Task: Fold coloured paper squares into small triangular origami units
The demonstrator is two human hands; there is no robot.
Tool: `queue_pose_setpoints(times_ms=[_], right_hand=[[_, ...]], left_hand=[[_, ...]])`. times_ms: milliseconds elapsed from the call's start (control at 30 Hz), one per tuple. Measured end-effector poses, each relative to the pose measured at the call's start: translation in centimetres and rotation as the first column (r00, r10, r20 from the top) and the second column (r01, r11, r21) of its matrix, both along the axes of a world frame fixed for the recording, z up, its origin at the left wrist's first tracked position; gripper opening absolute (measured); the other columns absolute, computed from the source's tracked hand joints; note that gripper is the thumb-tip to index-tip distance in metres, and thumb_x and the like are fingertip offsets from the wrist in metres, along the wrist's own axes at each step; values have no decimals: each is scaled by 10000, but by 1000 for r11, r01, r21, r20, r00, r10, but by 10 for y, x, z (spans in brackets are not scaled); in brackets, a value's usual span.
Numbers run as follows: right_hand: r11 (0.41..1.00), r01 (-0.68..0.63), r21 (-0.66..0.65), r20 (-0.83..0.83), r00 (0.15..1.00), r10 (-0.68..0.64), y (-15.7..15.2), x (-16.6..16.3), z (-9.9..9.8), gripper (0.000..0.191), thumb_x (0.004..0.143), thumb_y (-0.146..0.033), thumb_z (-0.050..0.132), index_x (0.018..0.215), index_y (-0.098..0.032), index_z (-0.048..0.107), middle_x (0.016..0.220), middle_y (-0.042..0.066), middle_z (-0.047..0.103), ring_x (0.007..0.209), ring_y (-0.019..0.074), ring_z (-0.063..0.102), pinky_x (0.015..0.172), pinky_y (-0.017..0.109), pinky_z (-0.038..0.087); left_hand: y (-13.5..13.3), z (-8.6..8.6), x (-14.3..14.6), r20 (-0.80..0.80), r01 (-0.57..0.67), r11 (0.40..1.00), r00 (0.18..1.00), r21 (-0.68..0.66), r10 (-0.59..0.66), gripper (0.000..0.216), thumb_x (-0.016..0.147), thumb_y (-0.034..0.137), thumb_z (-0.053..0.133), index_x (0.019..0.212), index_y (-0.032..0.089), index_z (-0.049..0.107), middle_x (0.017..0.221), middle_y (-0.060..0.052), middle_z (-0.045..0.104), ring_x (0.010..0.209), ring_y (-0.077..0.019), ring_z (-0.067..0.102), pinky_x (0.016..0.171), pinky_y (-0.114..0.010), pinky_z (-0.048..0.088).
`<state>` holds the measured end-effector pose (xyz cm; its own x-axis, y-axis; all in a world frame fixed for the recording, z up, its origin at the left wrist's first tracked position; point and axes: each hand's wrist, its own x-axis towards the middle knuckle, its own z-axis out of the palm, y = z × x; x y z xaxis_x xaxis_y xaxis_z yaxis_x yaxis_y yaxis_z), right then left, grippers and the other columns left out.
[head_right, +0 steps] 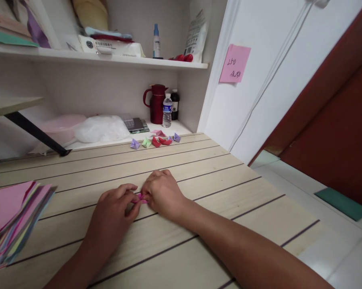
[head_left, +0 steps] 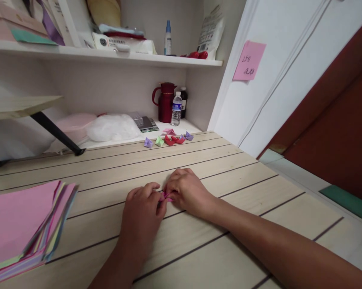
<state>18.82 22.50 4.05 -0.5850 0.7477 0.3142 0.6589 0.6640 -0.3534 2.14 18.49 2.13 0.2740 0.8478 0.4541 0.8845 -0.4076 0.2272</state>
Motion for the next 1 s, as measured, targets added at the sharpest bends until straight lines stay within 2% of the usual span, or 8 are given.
queue_pose_setpoints(times_ms=[133,300,500,733,1000], right_hand=[[1000,13,-3,65,998,-13,0,-3,2,82,762,-100,687,758,-175,720,844,43,759,928,226,624,851,366,338],[1000,8,0,43,999,-8,1,-2,0,106,766,-105,699,727,-202,717,811,0,762,851,190,647,840,343,340],[1000,0,6,-11,1000,0,3,3,-2,127,757,-121,738,705,-233,708,823,-20,761,944,201,635,863,335,346],[1000,19,-16,-41,999,-20,1,14,-1,125,710,-145,798,728,-236,715,1015,-4,753,1025,220,619,883,349,369],[999,34,-26,-83,996,-36,2,17,0,87,728,-176,794,728,-248,745,1184,24,701,1125,245,602,958,390,404]], left_hand=[[0,-1,-1,49,-3,998,999,-58,6,103,818,154,637,760,200,709,1093,-74,717,963,-266,680,904,-508,486],[0,-1,-5,73,18,998,997,-62,-14,114,815,123,643,771,205,709,1081,-77,708,990,-251,684,862,-459,525],[-2,0,-7,101,32,998,995,-52,-27,102,807,130,675,797,229,698,1075,-47,696,1011,-223,675,867,-424,531],[-1,0,-8,130,43,997,991,-63,-34,59,800,174,691,805,233,697,1057,-34,694,957,-218,683,851,-421,538],[-2,2,-7,135,51,995,990,-89,-39,108,819,161,647,824,243,717,1078,-31,693,978,-221,676,872,-426,525]])
